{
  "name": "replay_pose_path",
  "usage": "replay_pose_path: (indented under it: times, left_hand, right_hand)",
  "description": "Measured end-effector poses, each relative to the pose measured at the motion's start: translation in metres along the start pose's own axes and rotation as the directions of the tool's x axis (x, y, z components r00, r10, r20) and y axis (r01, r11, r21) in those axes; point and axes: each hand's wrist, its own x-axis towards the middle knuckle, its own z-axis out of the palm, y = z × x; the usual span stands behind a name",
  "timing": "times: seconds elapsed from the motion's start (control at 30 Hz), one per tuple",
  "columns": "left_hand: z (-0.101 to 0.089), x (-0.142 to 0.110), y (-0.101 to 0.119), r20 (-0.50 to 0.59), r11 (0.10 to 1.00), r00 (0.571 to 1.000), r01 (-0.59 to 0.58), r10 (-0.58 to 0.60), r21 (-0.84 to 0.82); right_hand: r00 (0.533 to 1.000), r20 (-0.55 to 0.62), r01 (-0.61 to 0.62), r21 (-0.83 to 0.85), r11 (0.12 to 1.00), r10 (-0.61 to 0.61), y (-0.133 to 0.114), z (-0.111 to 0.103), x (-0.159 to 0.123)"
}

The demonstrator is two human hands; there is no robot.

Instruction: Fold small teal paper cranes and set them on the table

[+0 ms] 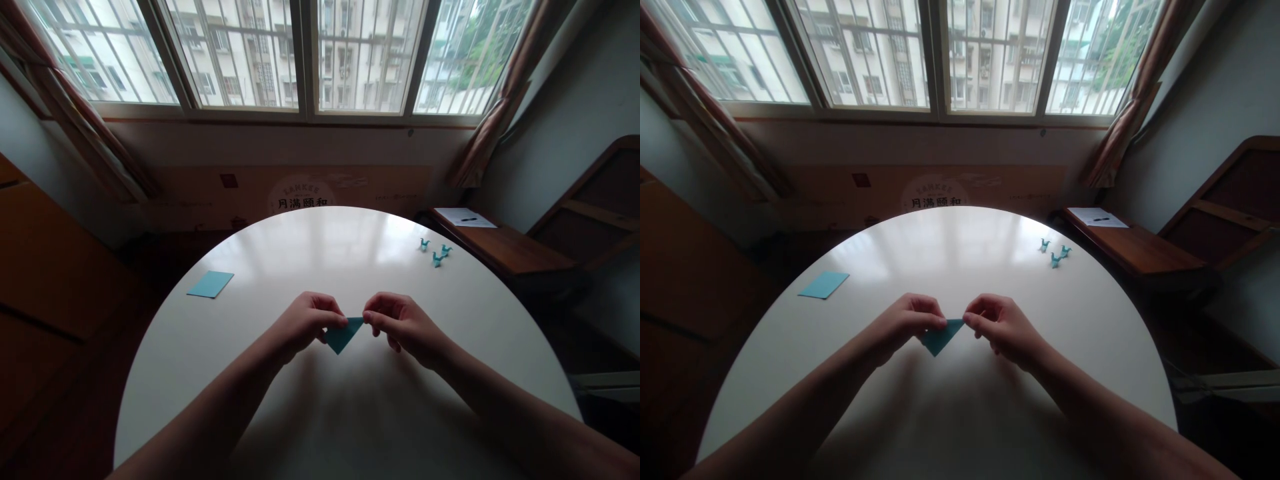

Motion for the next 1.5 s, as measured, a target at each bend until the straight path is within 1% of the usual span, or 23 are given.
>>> replay_pose_path:
  times: [0.17,0.3,0.43,0.6,0.83,0.9,0.97,1.03,1.07,1.13,1.2,1.27,1.37,1.5]
  left_hand:
    - [0.002,0.001,-0.003,0.027,0.997,0.998,-0.065,0.064,0.052]
    - [0.002,0.003,-0.006,0.055,0.981,0.990,-0.137,0.131,0.134]
    - [0.004,0.005,-0.009,0.058,0.960,0.975,-0.219,0.212,0.176]
    - [0.006,0.007,-0.011,0.017,0.930,0.958,-0.283,0.287,0.235]
    - [0.002,0.008,-0.011,-0.044,0.926,0.949,-0.292,0.311,0.239]
    - [0.002,0.008,-0.011,-0.061,0.926,0.947,-0.293,0.316,0.239]
    - [0.002,0.008,-0.011,-0.085,0.925,0.941,-0.299,0.327,0.236]
    - [0.001,0.008,-0.012,-0.143,0.923,0.927,-0.311,0.347,0.227]
    - [0.000,0.009,-0.012,-0.189,0.924,0.915,-0.313,0.356,0.221]
    - [0.000,0.009,-0.013,-0.295,0.930,0.887,-0.305,0.355,0.204]
    - [0.001,0.009,-0.014,-0.359,0.944,0.874,-0.282,0.327,0.173]
    - [0.005,0.006,-0.013,-0.353,0.956,0.889,-0.263,0.292,0.127]
    - [0.013,0.000,-0.010,-0.282,0.968,0.926,-0.244,0.249,0.053]
    - [0.017,-0.004,-0.007,-0.217,0.975,0.952,-0.224,0.215,-0.014]
  right_hand:
    - [0.998,0.058,0.021,-0.020,1.000,-0.020,0.000,0.002,0.001]
    - [0.996,0.044,0.084,-0.118,0.990,-0.079,0.002,0.001,0.005]
    - [0.989,0.008,0.146,-0.191,0.971,-0.148,0.004,0.003,0.009]
    - [0.972,0.017,0.230,-0.263,0.937,-0.234,0.004,0.003,0.012]
    - [0.935,0.050,0.350,-0.283,0.893,-0.351,0.004,-0.003,0.013]
    - [0.926,0.037,0.370,-0.294,0.881,-0.377,0.006,-0.004,0.014]
    - [0.914,-0.003,0.384,-0.314,0.868,-0.406,0.008,-0.003,0.015]
    - [0.896,-0.068,0.392,-0.344,0.853,-0.439,0.011,-0.003,0.016]
    - [0.883,-0.107,0.393,-0.361,0.845,-0.456,0.012,-0.003,0.016]
    - [0.850,-0.185,0.395,-0.398,0.828,-0.494,0.012,-0.003,0.016]
    - [0.807,-0.250,0.400,-0.436,0.806,-0.536,0.011,-0.003,0.015]
    - [0.760,-0.283,0.418,-0.476,0.773,-0.585,0.010,-0.001,0.014]
    - [0.705,-0.255,0.466,-0.537,0.703,-0.662,0.009,0.004,0.012]
    - [0.677,-0.148,0.525,-0.590,0.614,-0.721,0.008,0.013,0.010]
